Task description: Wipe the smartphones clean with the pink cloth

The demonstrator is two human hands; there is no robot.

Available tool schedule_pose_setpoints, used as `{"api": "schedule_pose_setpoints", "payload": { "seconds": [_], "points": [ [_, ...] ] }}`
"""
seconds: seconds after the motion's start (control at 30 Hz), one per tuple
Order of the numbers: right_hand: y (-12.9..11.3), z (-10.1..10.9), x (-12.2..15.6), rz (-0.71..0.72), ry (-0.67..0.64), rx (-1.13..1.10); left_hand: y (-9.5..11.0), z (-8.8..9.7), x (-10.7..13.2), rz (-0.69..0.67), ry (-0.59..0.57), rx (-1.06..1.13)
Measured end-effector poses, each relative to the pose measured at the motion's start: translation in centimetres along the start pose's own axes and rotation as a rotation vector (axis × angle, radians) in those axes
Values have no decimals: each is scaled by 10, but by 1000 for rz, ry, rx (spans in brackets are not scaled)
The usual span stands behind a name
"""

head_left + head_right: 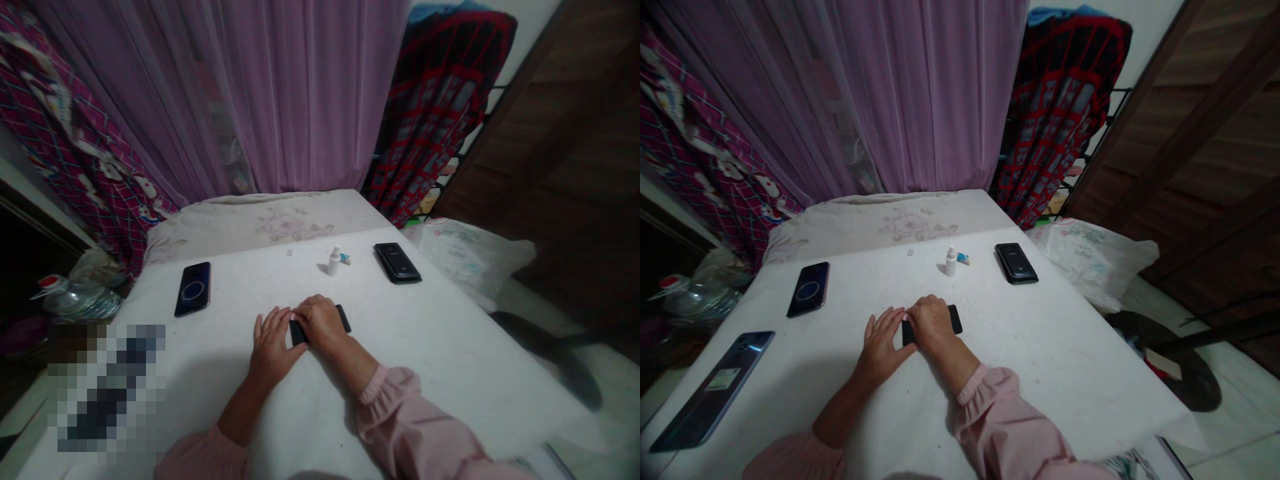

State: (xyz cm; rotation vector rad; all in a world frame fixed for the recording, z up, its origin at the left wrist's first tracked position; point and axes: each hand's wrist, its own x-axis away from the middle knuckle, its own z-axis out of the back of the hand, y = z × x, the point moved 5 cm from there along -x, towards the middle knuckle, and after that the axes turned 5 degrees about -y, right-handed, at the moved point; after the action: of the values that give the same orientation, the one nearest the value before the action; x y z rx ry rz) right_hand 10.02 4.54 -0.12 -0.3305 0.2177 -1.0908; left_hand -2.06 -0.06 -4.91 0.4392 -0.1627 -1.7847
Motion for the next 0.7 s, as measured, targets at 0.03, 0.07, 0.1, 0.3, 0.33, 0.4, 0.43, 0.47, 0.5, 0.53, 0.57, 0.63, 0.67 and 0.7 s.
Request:
{"api": "schedule_pose_setpoints", "payload": {
  "seconds": [0.03, 0.07, 0.1, 0.3, 0.33, 0.4, 0.43, 0.47, 0.5, 0.53, 0.57, 0.63, 0.67, 0.7],
  "points": [
    [3, 1, 2, 6, 4, -4, 0, 0, 0, -5, 5, 3],
    [9, 2, 5, 9, 13, -9, 1, 1, 0, -12, 10, 7],
    [18, 4, 9, 6, 27, -15, 1, 1, 0, -19, 13, 11],
    [89, 21, 41, -84, 125, -34, 1, 3, 0, -20, -12, 25],
    [97, 23, 45, -104, 133, -43, 2, 3, 0, -19, -12, 26],
    [104, 23, 48, -135, 145, -66, 2, 3, 0, -19, -10, 22],
    [103, 23, 47, -143, 149, -77, 2, 3, 0, -20, -9, 18],
    [99, 21, 45, -146, 154, -87, 3, 3, 0, -24, -9, 15],
    [92, 19, 41, -143, 159, -97, 3, 3, 0, -28, -9, 11],
    [83, 16, 37, -130, 162, -108, 3, 2, 0, -34, -9, 7],
    [73, 12, 32, -109, 165, -119, 3, 2, 0, -39, -8, 5],
    [52, 4, 23, -53, 169, -138, 2, 1, 1, -48, -6, 0],
    [43, 0, 20, -25, 175, -143, 2, 1, 1, -50, -4, -2],
    [37, -3, 18, 3, 182, -147, 2, 1, 1, -50, 0, -5]
  ]
}}
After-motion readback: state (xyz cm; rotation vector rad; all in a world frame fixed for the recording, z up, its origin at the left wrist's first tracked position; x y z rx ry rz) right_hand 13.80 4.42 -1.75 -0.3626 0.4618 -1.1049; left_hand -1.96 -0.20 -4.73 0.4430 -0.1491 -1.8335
